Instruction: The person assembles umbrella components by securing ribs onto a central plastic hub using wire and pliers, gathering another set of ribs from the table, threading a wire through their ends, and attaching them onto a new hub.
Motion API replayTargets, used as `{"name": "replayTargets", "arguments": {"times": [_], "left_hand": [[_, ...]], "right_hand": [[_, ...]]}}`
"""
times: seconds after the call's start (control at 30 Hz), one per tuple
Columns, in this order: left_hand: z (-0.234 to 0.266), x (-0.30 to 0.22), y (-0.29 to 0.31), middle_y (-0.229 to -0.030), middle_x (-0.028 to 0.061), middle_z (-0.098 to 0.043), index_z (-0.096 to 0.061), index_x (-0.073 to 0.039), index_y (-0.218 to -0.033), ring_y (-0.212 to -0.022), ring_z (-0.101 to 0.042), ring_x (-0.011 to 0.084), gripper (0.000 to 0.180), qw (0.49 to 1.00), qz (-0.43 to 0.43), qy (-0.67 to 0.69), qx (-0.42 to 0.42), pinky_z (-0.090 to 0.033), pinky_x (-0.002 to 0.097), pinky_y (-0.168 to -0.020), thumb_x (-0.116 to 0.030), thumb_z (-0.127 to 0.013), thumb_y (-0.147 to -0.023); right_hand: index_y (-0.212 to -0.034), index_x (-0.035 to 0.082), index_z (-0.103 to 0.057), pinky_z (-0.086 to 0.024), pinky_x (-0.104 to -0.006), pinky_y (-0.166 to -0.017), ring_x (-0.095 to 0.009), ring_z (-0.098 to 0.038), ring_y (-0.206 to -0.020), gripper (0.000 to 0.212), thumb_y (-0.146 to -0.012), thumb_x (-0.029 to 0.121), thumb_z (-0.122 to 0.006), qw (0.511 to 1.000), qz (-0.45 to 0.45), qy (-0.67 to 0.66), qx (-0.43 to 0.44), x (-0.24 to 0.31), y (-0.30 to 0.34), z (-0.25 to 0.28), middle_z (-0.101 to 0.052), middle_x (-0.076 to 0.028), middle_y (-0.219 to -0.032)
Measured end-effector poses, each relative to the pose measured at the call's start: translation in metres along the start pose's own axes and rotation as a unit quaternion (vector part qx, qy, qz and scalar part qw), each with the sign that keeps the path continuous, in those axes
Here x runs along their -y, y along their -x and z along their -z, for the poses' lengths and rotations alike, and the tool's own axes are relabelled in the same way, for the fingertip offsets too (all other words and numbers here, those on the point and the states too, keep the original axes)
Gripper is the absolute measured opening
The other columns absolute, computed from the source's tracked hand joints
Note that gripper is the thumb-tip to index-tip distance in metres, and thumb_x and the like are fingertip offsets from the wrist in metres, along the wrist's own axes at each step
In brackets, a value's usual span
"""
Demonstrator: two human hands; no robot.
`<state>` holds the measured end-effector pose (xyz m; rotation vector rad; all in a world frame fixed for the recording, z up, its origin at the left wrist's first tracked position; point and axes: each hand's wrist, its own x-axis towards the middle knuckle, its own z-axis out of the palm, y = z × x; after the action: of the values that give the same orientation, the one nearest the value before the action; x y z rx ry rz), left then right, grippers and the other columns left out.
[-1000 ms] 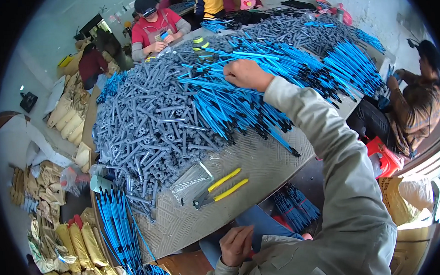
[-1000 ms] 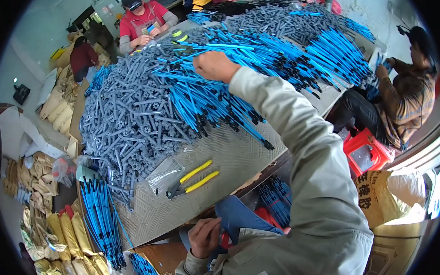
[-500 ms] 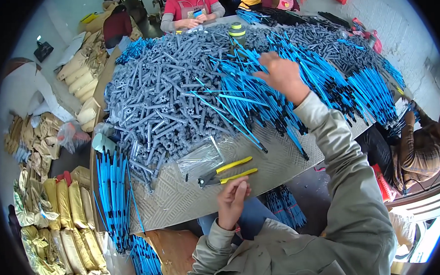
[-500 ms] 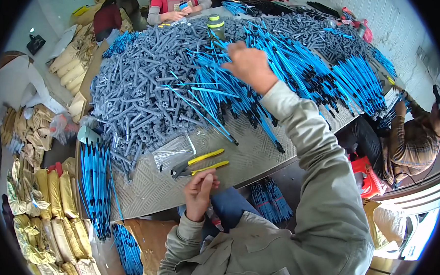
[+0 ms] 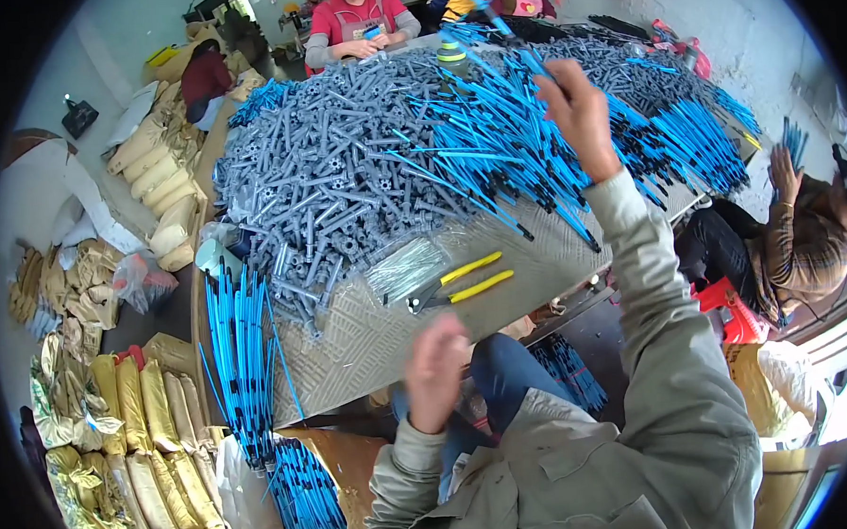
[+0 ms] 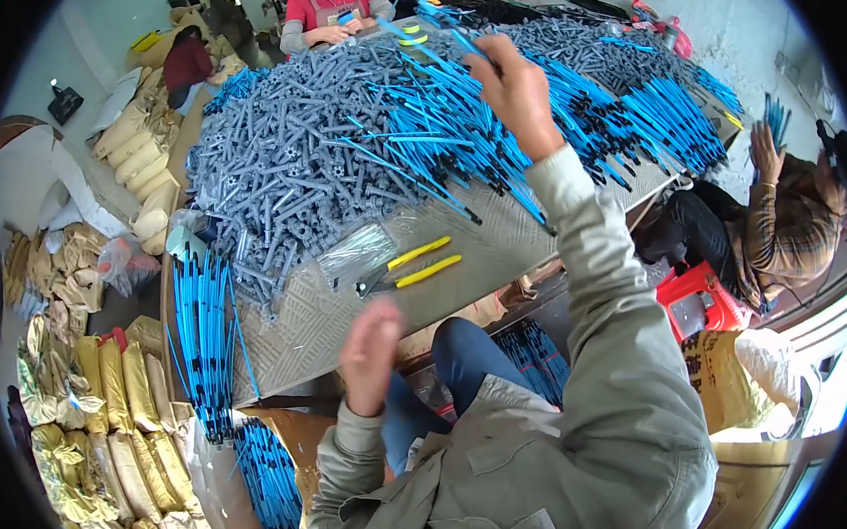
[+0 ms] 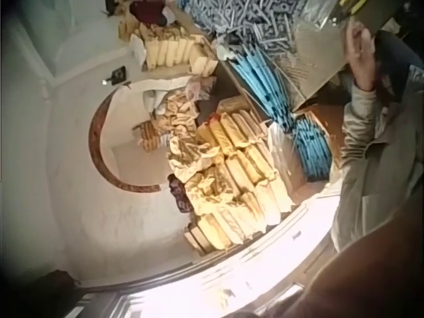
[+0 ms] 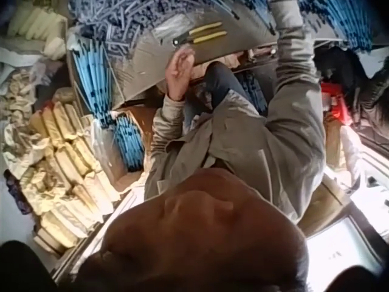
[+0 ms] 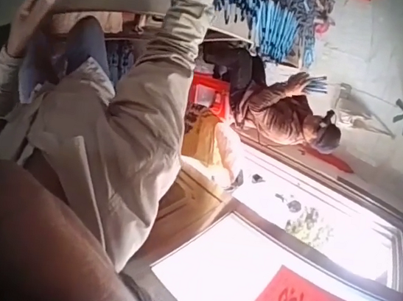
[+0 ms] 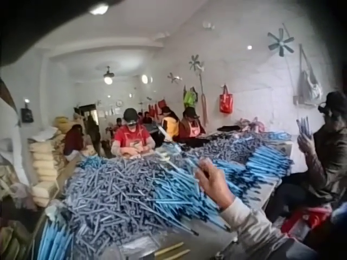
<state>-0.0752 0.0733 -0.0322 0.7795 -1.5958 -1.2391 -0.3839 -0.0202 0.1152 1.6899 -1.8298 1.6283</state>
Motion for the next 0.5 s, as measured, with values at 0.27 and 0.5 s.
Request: {"name": "replayTargets", "arguments": {"times": [0.27, 0.5], "left_hand": [[0.055, -0.051, -0.045, -0.127, 0.0204, -0.044, -0.030, 0.006, -0.133, -0.119, -0.041, 0.0270, 0.059, 0.926, -0.261, -0.221, -0.159, -0.034, 0.0368, -0.098, -0.021, -0.055, -0.088], [0.042, -0.027, -0.022, -0.085, 0.0071, -0.058, -0.045, 0.003, -0.118, -0.065, -0.053, 0.0124, 0.038, 0.944, -0.066, 0.298, -0.121, -0.043, 0.0226, -0.059, -0.025, -0.051, -0.092]], "right_hand": [[-0.093, -0.003, -0.052, -0.044, -0.0212, -0.053, -0.010, -0.057, -0.063, 0.008, -0.086, 0.001, -0.055, 0.988, 0.057, -0.127, -0.065, 0.064, 0.190, 0.006, -0.061, -0.007, -0.073], [-0.088, 0.002, -0.062, -0.048, -0.0297, -0.058, -0.022, -0.062, -0.069, 0.014, -0.078, 0.011, -0.067, 0.944, 0.063, -0.232, 0.228, 0.097, 0.219, -0.042, -0.062, -0.011, -0.077]]}}
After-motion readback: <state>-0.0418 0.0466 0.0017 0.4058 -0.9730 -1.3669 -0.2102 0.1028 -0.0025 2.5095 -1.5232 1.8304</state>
